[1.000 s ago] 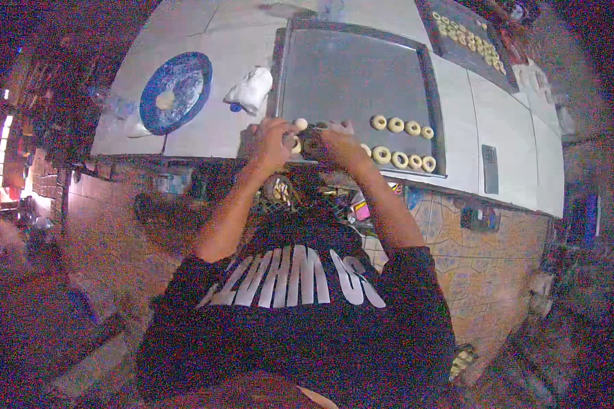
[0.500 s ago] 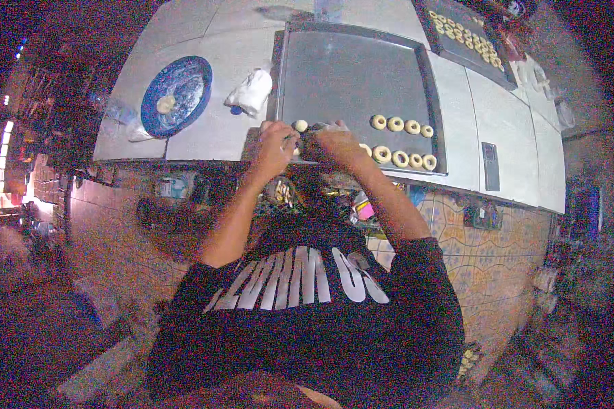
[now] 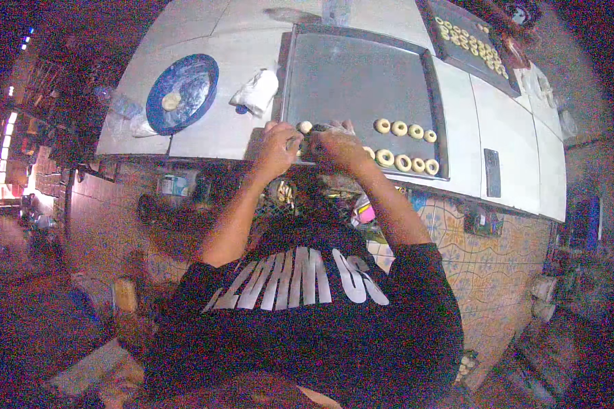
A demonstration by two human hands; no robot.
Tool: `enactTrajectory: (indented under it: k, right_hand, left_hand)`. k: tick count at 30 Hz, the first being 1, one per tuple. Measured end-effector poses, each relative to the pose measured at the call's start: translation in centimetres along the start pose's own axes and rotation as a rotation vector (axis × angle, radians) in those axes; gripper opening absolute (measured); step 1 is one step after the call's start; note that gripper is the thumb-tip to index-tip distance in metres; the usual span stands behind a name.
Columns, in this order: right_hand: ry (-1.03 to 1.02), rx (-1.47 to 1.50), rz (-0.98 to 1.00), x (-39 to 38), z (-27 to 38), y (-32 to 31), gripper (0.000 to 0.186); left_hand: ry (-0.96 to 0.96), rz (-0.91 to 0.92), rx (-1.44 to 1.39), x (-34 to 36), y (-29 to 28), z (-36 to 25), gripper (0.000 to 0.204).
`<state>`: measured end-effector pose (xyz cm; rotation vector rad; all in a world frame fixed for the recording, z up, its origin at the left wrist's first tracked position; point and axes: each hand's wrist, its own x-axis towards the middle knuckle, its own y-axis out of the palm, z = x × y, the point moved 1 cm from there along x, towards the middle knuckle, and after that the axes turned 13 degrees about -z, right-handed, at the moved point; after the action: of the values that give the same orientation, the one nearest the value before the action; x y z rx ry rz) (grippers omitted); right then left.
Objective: The person shapes dough balls by hand, pokes holes into their centers to form rings, and places the shaped dough onto a metal tray.
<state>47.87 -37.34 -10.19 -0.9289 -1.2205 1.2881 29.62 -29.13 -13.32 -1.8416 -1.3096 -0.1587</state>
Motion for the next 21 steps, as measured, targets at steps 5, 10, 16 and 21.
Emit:
enactTrajectory:
  k: [5,10,16,21]
  right_hand:
    - [0.099,-0.052,0.105,0.2,-0.1,0.0,0.033]
    - [0.0,0.019,-0.112,-1.1,-0.4,0.4,0.046]
    - [0.101,0.089,0.064,-0.1,-0.6,0.2,0.05]
    - [-0.009,-0.066,-0.163,-1.1,-1.7,2.1,0.043]
  left_hand:
    - [0.023,0.003,-0.002,0.1,0.1,0.0,0.009]
    - [-0.03,0.093,-0.006,0.1,-0.2,0.0,0.009]
    - [0.034,0.012,-0.013,0.2,-0.3,0.0,0.011]
    - [0.017,0.023,-0.021,0.3,-0.2,-0.3,0.01]
